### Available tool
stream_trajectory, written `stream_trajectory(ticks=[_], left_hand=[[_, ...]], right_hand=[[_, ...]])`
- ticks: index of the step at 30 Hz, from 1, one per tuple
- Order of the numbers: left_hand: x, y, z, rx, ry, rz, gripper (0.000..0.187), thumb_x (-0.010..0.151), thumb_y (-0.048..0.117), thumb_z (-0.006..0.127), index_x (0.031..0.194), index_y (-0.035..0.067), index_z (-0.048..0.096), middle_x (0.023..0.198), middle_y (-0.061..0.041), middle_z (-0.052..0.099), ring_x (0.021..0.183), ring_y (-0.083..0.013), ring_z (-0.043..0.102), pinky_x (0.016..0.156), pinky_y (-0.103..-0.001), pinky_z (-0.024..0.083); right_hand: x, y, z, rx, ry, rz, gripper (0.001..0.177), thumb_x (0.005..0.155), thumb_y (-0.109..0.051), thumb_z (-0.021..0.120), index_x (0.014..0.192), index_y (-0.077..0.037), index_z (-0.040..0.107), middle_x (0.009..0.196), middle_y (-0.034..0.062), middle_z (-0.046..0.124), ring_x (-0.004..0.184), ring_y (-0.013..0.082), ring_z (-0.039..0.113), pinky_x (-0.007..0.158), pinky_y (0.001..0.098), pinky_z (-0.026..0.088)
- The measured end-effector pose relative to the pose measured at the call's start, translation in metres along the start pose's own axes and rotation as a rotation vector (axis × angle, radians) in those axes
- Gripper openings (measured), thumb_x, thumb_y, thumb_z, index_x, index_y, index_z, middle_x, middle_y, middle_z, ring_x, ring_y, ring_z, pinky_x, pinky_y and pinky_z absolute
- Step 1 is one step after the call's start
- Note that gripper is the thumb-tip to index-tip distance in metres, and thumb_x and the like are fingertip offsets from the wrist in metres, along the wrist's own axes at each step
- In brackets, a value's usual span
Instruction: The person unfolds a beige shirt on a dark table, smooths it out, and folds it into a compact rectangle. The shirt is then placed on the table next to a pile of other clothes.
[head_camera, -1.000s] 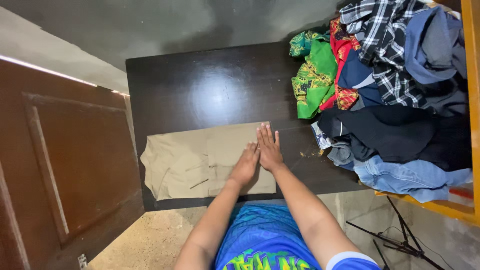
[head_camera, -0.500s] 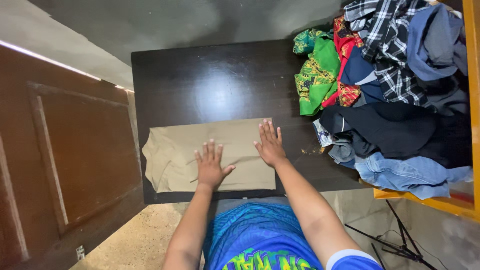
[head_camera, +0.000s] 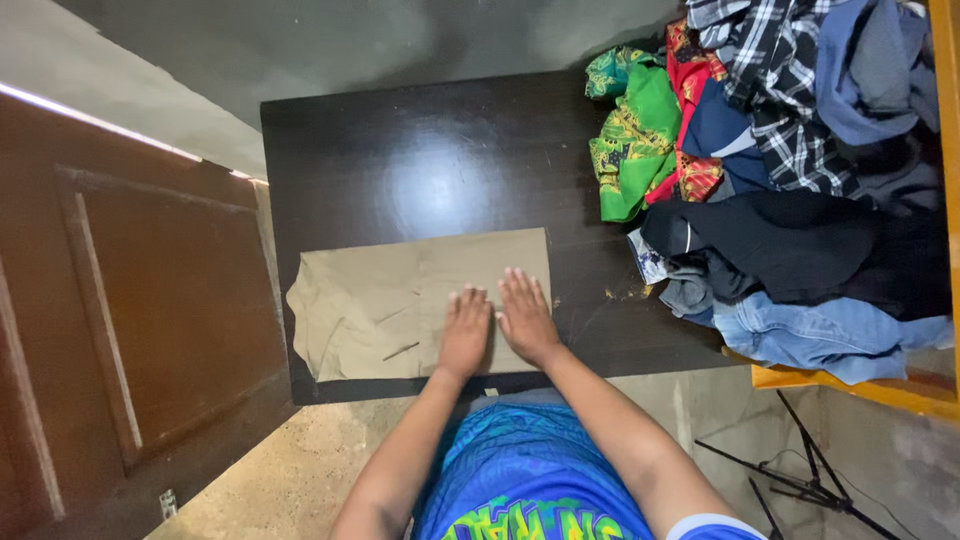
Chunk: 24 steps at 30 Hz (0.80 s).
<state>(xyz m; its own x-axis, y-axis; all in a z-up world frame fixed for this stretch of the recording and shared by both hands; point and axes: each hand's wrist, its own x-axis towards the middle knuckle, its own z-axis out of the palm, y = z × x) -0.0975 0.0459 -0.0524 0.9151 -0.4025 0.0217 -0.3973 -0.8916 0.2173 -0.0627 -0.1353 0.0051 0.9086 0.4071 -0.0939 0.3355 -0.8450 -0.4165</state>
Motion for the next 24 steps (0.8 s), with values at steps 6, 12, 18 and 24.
stream_trajectory(ticks=[6,12,18,24], left_hand=[[0.005,0.02,-0.012,-0.085,-0.015,-0.002,0.066,0.095,0.028,0.055,0.155,0.003,0.044,0.165,-0.014,0.037,0.155,-0.0314,0.03,0.127,-0.051,0.021],[-0.016,-0.001,-0.046,-0.2,-0.039,-0.138,0.076,0.094,0.049,0.058,0.156,0.009,0.039,0.167,-0.019,0.026,0.154,-0.0391,0.023,0.123,-0.057,0.018],[-0.055,-0.026,-0.044,-0.033,-0.086,-0.317,0.082,0.091,0.058,0.057,0.156,0.012,0.038,0.167,-0.017,0.025,0.155,-0.0379,0.021,0.12,-0.068,0.012],[-0.068,-0.036,-0.041,-0.009,-0.089,-0.34,0.08,0.091,0.06,0.055,0.156,0.017,0.037,0.166,-0.019,0.022,0.153,-0.0392,0.019,0.118,-0.07,0.011]], right_hand=[[-0.013,0.0,0.016,-0.06,-0.008,-0.043,0.064,0.098,-0.026,0.051,0.154,0.002,0.036,0.164,0.0213,0.031,0.155,0.0344,0.024,0.128,0.0481,0.015],[-0.013,0.001,0.011,-0.037,-0.01,-0.064,0.07,0.099,-0.035,0.054,0.154,0.003,0.034,0.163,0.0223,0.029,0.154,0.0353,0.023,0.126,0.049,0.015],[-0.012,0.0,0.008,-0.055,-0.025,-0.06,0.07,0.101,-0.038,0.052,0.155,0.002,0.032,0.165,0.0214,0.026,0.155,0.0346,0.022,0.126,0.0479,0.013],[-0.012,0.001,0.005,-0.065,-0.048,-0.069,0.072,0.101,-0.04,0.052,0.155,0.001,0.03,0.166,0.0202,0.025,0.155,0.0337,0.02,0.126,0.0472,0.013]])
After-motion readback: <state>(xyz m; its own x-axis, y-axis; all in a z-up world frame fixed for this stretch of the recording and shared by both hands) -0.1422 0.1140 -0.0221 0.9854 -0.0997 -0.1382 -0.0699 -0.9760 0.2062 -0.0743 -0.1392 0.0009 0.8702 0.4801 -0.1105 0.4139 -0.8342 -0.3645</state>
